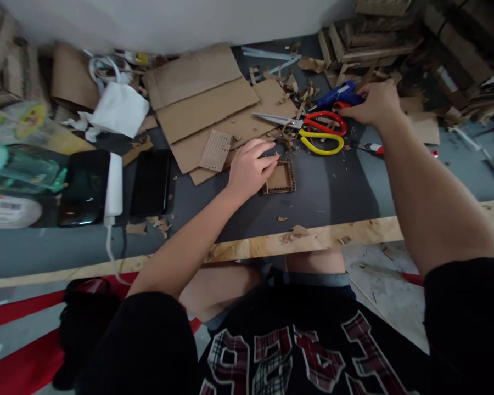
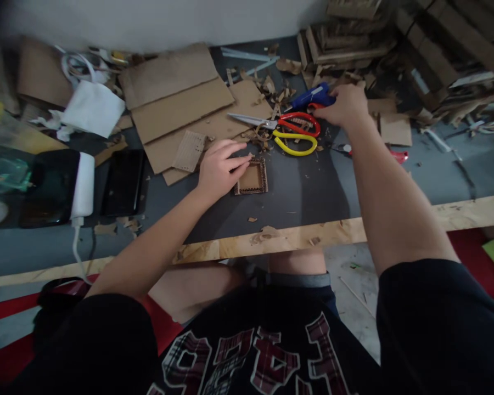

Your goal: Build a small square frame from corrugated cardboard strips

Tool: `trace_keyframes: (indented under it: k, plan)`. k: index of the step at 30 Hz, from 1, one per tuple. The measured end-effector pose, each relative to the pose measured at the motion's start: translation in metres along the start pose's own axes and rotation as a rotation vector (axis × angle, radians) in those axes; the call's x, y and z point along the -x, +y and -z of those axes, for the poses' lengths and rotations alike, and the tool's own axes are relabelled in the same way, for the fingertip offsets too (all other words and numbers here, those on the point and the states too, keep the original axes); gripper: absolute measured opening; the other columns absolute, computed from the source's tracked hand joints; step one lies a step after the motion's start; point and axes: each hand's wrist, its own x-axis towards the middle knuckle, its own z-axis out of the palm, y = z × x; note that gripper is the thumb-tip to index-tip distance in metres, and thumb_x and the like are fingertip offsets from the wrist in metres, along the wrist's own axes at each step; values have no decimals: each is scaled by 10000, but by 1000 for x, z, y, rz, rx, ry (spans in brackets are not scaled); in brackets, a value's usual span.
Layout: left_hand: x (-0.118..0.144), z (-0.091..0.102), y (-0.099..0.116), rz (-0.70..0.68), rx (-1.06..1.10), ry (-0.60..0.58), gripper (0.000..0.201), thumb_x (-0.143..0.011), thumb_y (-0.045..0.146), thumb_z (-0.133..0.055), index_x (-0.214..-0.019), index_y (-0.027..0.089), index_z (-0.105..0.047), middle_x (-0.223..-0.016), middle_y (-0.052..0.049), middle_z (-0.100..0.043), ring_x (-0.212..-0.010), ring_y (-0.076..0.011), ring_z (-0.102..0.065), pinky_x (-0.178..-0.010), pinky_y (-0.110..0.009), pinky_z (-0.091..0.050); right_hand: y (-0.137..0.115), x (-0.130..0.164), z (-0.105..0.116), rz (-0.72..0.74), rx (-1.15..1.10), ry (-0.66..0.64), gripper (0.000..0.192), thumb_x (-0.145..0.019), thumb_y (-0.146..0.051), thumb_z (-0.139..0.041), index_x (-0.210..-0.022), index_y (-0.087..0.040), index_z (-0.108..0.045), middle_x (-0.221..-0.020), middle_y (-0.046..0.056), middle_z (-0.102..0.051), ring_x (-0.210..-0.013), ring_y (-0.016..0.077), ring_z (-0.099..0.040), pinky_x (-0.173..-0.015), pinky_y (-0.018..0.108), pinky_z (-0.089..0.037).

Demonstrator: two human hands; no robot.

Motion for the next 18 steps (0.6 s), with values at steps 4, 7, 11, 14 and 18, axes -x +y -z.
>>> trace_keyframes:
  k: [4, 7, 11, 14, 18]
  plan:
    - [2, 6, 9, 125, 78, 95, 327, -1029, 355, -404, -1059, 206, -693, -1174, -79, -727, -1183, -227, -621, -1083, -458, -469, -5, 7, 19, -81, 54, 81, 703, -655, -433, -837, -1246, -85, -684, -1260, 250, -667, -1156, 306, -625, -868, 454, -408]
    - [4, 6, 6, 309, 158, 198, 394, -1057, 431, -271, -1178, 230, -587, -1103, -78, -729, -1078, -196, -655, -1002, -401, -512, -4, 9, 32, -129, -11, 202, 574, -757, -373, -742, -1264, -112, -678, -1251, 224, -675, -1142, 293, -631, -863, 443, -407]
    - [6, -2, -9, 412, 211, 204, 462, -1051, 528, -186, -1242, 238, -491, -1028, -64, -722, -887, -154, -683, -845, -341, -544, 0, 5, 41, -72, -157, 360, 194, -717, -275, -686, -830, -120, -656, -850, 88, -639, -804, 170, -541, -731, 370, -356]
    - [6, -9, -19, 421, 204, 215, 489, -1040, 569, -166, -1249, 246, -468, -959, -50, -709, -824, -134, -683, -793, -312, -544, -6, 19, 40, 169, -417, 559, 363, -621, -166, -643, -714, -274, -309, -724, -27, -364, -692, 116, -292, -671, 331, -283]
    - [4, -17, -30, 387, 209, 204, 541, -1026, 578, -76, -1279, 264, -436, -1004, -68, -702, -891, -136, -699, -818, -304, -562, -24, 63, 32, 492, -524, 628, 224, -768, -273, -513, -774, -269, -289, -680, -26, -288, -633, 151, -288, -649, 344, -248]
